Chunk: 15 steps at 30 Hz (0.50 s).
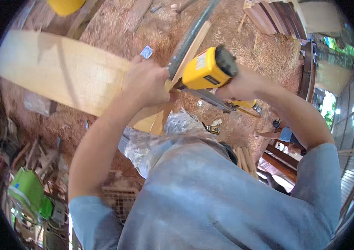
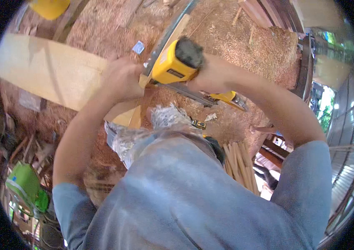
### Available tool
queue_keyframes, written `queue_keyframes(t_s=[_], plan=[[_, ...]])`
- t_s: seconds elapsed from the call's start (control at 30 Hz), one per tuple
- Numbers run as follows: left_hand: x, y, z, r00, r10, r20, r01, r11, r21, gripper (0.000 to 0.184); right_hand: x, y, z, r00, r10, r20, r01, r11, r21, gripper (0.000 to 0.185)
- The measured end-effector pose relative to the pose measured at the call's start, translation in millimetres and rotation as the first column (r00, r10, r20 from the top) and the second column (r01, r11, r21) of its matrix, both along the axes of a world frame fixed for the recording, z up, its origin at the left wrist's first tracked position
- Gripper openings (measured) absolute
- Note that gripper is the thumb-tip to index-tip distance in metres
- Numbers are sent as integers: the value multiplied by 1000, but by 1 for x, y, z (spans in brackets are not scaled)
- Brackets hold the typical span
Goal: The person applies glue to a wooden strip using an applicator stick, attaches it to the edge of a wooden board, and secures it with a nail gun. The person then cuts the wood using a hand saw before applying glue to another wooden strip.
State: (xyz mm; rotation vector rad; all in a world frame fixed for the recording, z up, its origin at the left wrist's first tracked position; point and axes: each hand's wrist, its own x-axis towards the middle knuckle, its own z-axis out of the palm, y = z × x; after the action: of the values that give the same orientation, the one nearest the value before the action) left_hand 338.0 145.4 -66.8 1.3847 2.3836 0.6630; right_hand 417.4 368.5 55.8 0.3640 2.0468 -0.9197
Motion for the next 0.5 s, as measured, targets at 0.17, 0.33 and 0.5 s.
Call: queue_keyframes(t_s=[0.17,0.33,0.5], plan=[[9,12,10,986,-45,161,39,998,39,46,18,-8,14,962,-52,-269,28,995,-94,38],[11,10,-19,993,-76,-90,77,997,10,50,54,-16,-26,931,-42,-362,56,998,28,41],[8,-2,-39,996,-21,-81,20,1000,-8,44,98,-39,-89,791,-441,-424,345,894,-285,40]])
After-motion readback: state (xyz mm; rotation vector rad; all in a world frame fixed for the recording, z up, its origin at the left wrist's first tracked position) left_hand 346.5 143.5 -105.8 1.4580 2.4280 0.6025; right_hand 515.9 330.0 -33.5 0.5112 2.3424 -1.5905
